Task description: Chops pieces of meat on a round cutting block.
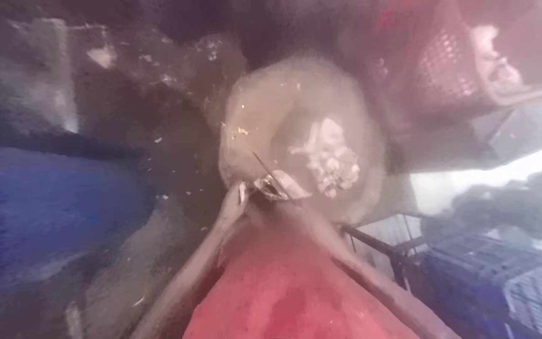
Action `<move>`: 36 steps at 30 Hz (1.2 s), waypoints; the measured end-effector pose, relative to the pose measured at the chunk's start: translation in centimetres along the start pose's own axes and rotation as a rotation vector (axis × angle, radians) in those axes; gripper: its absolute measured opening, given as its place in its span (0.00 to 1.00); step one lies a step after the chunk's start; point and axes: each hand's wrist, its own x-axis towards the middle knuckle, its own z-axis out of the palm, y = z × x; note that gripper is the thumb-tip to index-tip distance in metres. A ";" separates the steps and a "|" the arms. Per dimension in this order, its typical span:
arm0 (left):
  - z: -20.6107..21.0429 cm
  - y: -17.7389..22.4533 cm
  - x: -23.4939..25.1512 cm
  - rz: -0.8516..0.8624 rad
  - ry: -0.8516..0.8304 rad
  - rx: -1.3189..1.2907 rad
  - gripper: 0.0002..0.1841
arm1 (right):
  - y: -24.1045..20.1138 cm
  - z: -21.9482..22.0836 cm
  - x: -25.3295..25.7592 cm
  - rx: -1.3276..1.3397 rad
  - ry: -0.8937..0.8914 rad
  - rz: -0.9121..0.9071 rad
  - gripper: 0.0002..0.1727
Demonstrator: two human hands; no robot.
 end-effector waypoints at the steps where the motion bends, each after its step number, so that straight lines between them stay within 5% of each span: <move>1: -0.2 -0.2 -0.1 -0.065 -0.001 -0.040 0.21 | -1.0 -0.3 -0.4 0.048 0.041 -0.073 0.29; 4: -0.8 0.5 -0.2 -0.167 -0.024 -0.072 0.21 | -0.9 1.5 0.5 0.169 0.067 -0.239 0.34; 8: -2.5 2.0 0.0 -0.200 0.000 -0.064 0.22 | 4.4 2.0 1.7 0.039 -0.181 0.035 0.33; 13: -5.6 5.9 -2.4 -0.312 0.075 -0.615 0.18 | 10.1 0.1 -0.7 0.105 0.036 0.200 0.32; 18: 1.2 7.7 -0.8 -0.432 -0.138 -0.877 0.15 | 1.9 -4.4 -1.2 0.180 0.272 0.015 0.28; 22: 6.0 6.7 -0.2 -0.463 -0.054 -0.768 0.12 | -0.4 -3.4 -0.6 0.125 0.297 -0.349 0.40; 25: 5.7 6.8 -0.3 -0.429 -0.051 -0.656 0.12 | 4.6 -1.4 1.8 -0.136 0.067 -0.165 0.36; 28: 3.5 6.9 -0.6 -0.312 -0.061 -0.569 0.07 | 7.9 -1.3 3.0 -0.074 -0.079 0.003 0.33; 31: 1.6 7.4 -0.4 -0.083 -0.202 -0.445 0.04 | 6.6 -2.3 1.9 -0.026 -0.013 0.083 0.33; 33: 1.6 7.0 1.5 -0.014 -0.230 -0.167 0.13 | 3.8 -3.9 1.4 0.011 0.060 0.037 0.29; 36: 2.4 5.4 3.9 -0.039 -0.079 0.167 0.20 | -0.8 -5.2 -1.1 0.177 0.236 -0.302 0.32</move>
